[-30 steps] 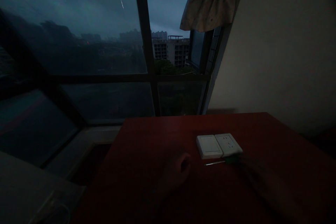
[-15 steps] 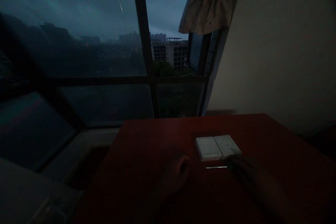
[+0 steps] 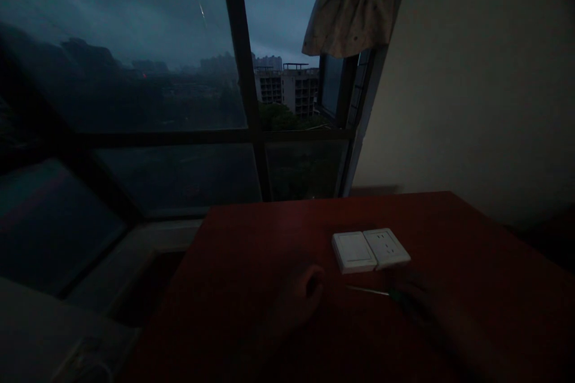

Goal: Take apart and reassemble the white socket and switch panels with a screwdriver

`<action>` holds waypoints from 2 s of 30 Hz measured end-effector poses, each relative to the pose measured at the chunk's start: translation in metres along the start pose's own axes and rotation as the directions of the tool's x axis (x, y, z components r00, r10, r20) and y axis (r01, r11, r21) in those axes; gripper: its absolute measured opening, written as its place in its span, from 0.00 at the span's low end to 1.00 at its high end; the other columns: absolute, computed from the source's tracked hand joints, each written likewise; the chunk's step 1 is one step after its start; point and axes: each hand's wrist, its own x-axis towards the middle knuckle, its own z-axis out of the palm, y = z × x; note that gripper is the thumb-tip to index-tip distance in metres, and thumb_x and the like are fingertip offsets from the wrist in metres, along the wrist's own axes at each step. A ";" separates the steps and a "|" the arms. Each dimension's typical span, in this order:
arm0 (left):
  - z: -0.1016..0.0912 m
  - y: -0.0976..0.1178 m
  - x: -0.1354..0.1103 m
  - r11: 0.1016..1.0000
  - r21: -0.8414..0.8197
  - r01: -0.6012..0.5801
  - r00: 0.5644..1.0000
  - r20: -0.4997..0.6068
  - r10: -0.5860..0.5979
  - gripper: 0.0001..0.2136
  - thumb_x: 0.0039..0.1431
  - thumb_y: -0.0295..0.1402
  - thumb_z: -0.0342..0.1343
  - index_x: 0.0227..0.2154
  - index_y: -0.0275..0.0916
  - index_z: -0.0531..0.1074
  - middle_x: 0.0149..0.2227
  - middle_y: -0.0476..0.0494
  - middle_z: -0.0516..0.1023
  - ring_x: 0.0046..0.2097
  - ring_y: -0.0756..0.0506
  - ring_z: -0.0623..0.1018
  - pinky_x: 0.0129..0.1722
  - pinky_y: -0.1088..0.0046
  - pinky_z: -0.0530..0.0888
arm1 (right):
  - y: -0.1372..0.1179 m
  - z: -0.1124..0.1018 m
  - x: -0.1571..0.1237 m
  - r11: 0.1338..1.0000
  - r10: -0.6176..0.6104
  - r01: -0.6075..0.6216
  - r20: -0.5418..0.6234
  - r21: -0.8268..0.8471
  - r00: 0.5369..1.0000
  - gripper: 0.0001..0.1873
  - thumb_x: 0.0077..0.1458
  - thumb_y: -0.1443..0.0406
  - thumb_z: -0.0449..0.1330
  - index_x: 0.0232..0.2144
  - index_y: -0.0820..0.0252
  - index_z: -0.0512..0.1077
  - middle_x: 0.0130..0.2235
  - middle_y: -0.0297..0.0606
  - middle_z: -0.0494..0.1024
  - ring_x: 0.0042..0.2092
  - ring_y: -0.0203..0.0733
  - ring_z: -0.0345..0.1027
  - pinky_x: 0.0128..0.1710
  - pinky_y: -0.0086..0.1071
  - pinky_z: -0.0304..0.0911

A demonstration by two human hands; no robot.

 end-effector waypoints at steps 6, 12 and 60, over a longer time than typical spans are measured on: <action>0.004 -0.003 -0.002 0.997 -0.068 0.044 0.998 -0.046 -0.048 0.15 0.57 0.29 0.51 0.47 0.43 0.68 0.47 0.44 0.74 0.48 0.44 0.73 0.50 0.66 0.69 | 0.026 0.010 -0.013 0.889 0.384 -0.311 -0.177 0.335 0.906 0.23 0.50 0.54 0.55 0.46 0.57 0.71 0.47 0.44 0.76 0.46 0.49 0.71 0.46 0.38 0.67; 0.010 0.007 0.006 0.977 -0.172 0.126 0.988 -0.061 -0.139 0.24 0.55 0.32 0.55 0.56 0.41 0.61 0.54 0.39 0.69 0.54 0.41 0.71 0.55 0.61 0.67 | 0.038 -0.015 0.018 0.659 0.685 -0.511 -0.158 0.552 0.711 0.28 0.46 0.49 0.57 0.45 0.60 0.69 0.39 0.43 0.78 0.39 0.49 0.71 0.35 0.36 0.65; -0.074 -0.023 -0.014 0.977 0.180 0.113 0.992 0.027 -0.120 0.37 0.46 0.39 0.65 0.59 0.45 0.58 0.61 0.40 0.59 0.60 0.35 0.62 0.59 0.56 0.62 | -0.103 0.029 0.044 0.683 0.479 -0.335 -0.052 0.649 0.876 0.26 0.53 0.46 0.53 0.39 0.60 0.73 0.37 0.41 0.80 0.38 0.48 0.73 0.36 0.34 0.67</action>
